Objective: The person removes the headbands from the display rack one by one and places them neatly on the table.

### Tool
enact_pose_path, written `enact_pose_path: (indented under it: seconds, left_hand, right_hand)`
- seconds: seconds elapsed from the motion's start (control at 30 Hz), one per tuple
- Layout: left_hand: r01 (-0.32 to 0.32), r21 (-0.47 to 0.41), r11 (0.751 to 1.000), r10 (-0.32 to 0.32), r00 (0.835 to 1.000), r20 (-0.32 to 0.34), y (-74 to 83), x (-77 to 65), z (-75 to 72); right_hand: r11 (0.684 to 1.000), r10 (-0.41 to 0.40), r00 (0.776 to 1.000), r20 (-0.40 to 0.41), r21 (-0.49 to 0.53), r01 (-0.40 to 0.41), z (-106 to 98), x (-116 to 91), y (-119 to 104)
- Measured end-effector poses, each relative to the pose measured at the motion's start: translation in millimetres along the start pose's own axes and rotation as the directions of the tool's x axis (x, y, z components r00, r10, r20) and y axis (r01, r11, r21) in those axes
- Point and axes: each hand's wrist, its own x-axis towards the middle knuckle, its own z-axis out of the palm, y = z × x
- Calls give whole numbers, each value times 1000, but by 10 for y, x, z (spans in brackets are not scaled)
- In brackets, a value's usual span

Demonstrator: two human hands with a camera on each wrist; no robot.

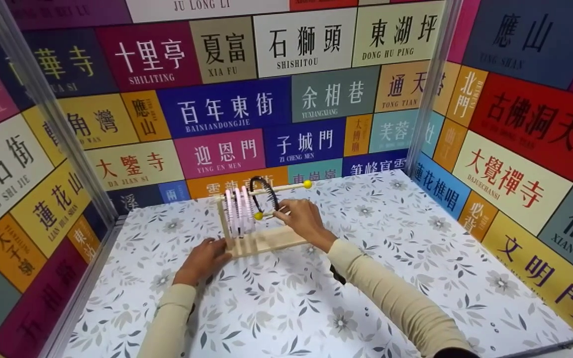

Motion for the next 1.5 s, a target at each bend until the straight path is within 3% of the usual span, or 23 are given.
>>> enact_pose_path:
  seconds: [0.67,0.97,1.5]
  left_hand:
    - [36,-40,999,-36,999,4,30,-36,-17]
    - [-17,-25,1000,16,1000,-17,27,-34,-11]
    - [31,-54,998,-30,999,14,-26,12,16]
  right_hand:
    - [996,66,998,5,54,-66,-124,53,80]
    - [994,87,996,-3,60,-87,-204,53,127]
    - [989,137,990,-18,66,-136,-386,43,325]
